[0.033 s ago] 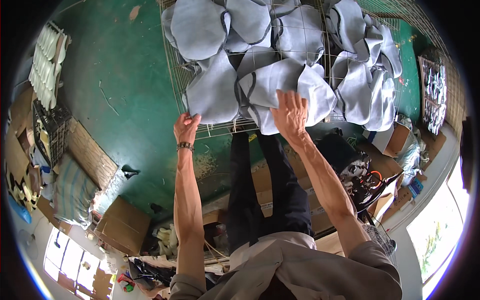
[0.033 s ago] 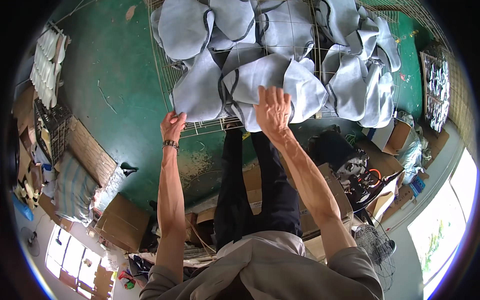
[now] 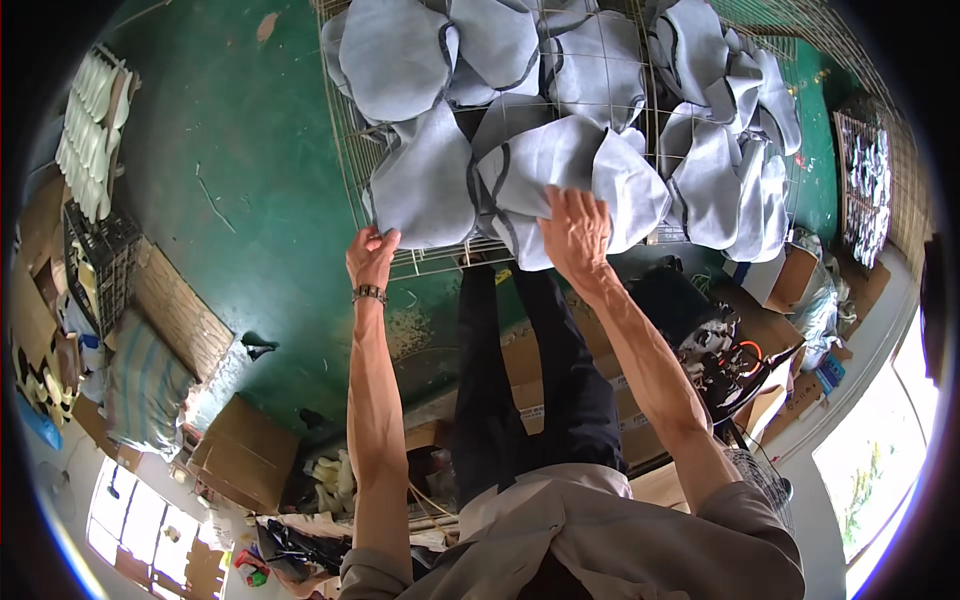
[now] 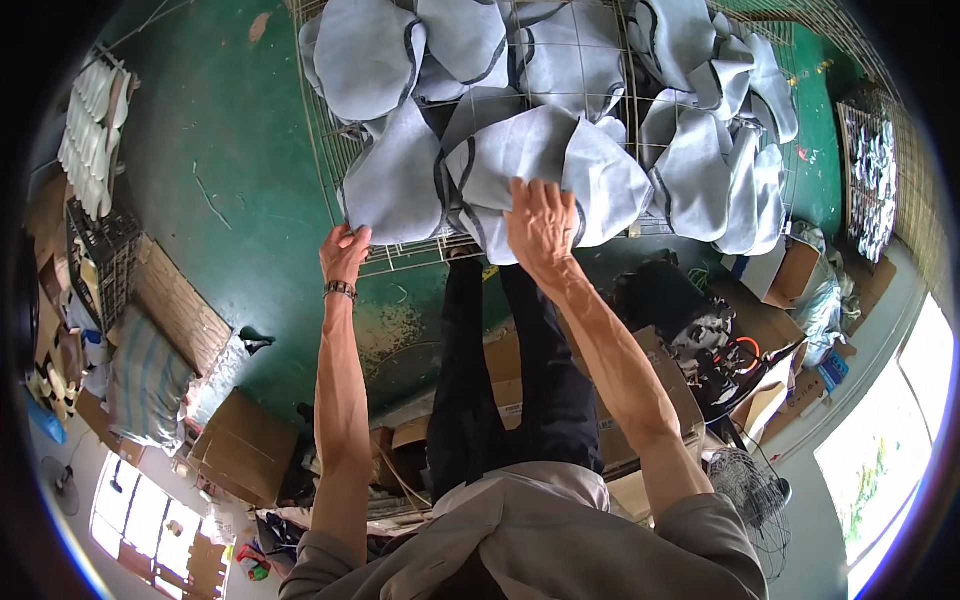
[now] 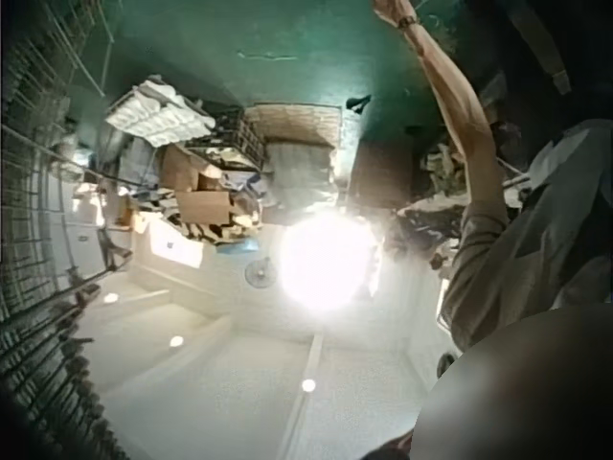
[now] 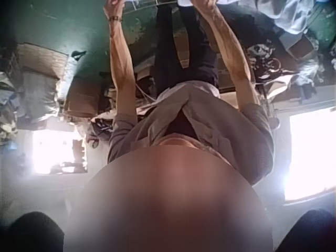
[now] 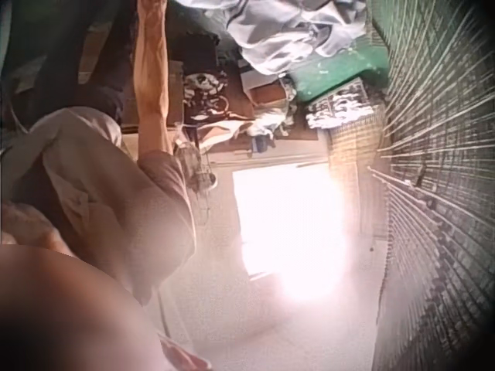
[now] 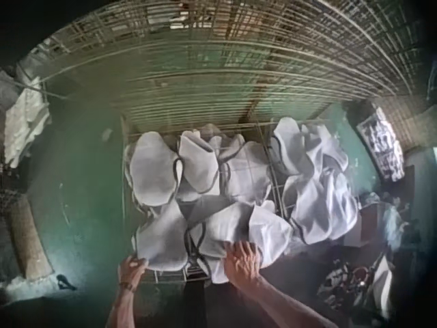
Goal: Spraying an adhesive or coating onto grey foam components and arranging them on a wire drying rack.
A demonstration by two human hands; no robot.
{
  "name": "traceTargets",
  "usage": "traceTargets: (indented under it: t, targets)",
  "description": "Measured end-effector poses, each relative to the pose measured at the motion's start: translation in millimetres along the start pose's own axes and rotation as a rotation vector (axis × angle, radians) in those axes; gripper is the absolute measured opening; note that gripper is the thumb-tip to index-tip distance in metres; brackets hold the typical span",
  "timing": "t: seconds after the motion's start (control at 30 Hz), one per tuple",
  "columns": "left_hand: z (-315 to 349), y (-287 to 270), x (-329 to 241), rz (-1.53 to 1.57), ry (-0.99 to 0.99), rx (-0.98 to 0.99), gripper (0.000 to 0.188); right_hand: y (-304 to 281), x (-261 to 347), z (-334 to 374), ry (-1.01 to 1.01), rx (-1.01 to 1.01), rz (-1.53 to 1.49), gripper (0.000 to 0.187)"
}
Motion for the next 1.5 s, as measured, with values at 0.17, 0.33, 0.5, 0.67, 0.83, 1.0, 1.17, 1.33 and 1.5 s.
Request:
traceTargets:
  t: [0.17, 0.33, 0.5, 0.67, 0.83, 1.0, 1.17, 1.33, 1.5]
  targets:
    - [7.7, 9.0, -6.3, -0.025, -0.033, -0.019, 0.051, 37.4, -29.6, 17.9, 0.251, 0.304, -0.408, 0.052]
    - [0.7, 2.2, 1.5, -0.081, -0.023, -0.062, 0.049, 22.8, -53.3, 15.3, 0.470, 0.295, -1.045, 0.079]
    - [-2.9, 6.1, 3.9, -0.079, -0.010, -0.058, 0.050, -11.2, 4.2, -0.4, 0.101, 0.139, -0.474, 0.081]
    - [-2.5, -17.0, 13.5, -0.049, -0.012, -0.057, 0.056, 31.3, 161.9, -49.2, -0.414, 0.061, -0.393, 0.063]
    - [30.5, 27.3, -19.5, -0.199, 0.050, 0.180, 0.066, 152.2, 117.1, -64.1, -0.302, 0.153, -0.386, 0.059]
    - [121.8, -21.2, -0.7, 0.147, -0.039, -0.087, 0.081, 155.8, 131.8, -78.7, -0.239, 0.221, -0.589, 0.060]
    - [185.3, 16.9, -67.9, 0.433, 0.118, 0.109, 0.033, 96.4, 95.4, -84.9, 0.000, -0.285, -1.367, 0.035]
    - [214.7, 117.7, -106.3, 0.305, 0.215, 0.485, 0.016, -36.5, -4.0, 22.8, 0.191, -0.466, -0.582, 0.049]
    - [213.4, 227.0, -122.1, -0.376, 0.811, 0.609, 0.023, -13.2, -81.1, 118.6, 0.213, -0.068, -0.130, 0.087]
Point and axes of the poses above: each hand's wrist, its own z-axis away from the middle knuckle, its own y-axis out of the palm, x = y × z, the point moved 5 cm from there along -z, towards the middle knuckle, and after that the axes turned 12 degrees about -y, right-handed, at the moved point
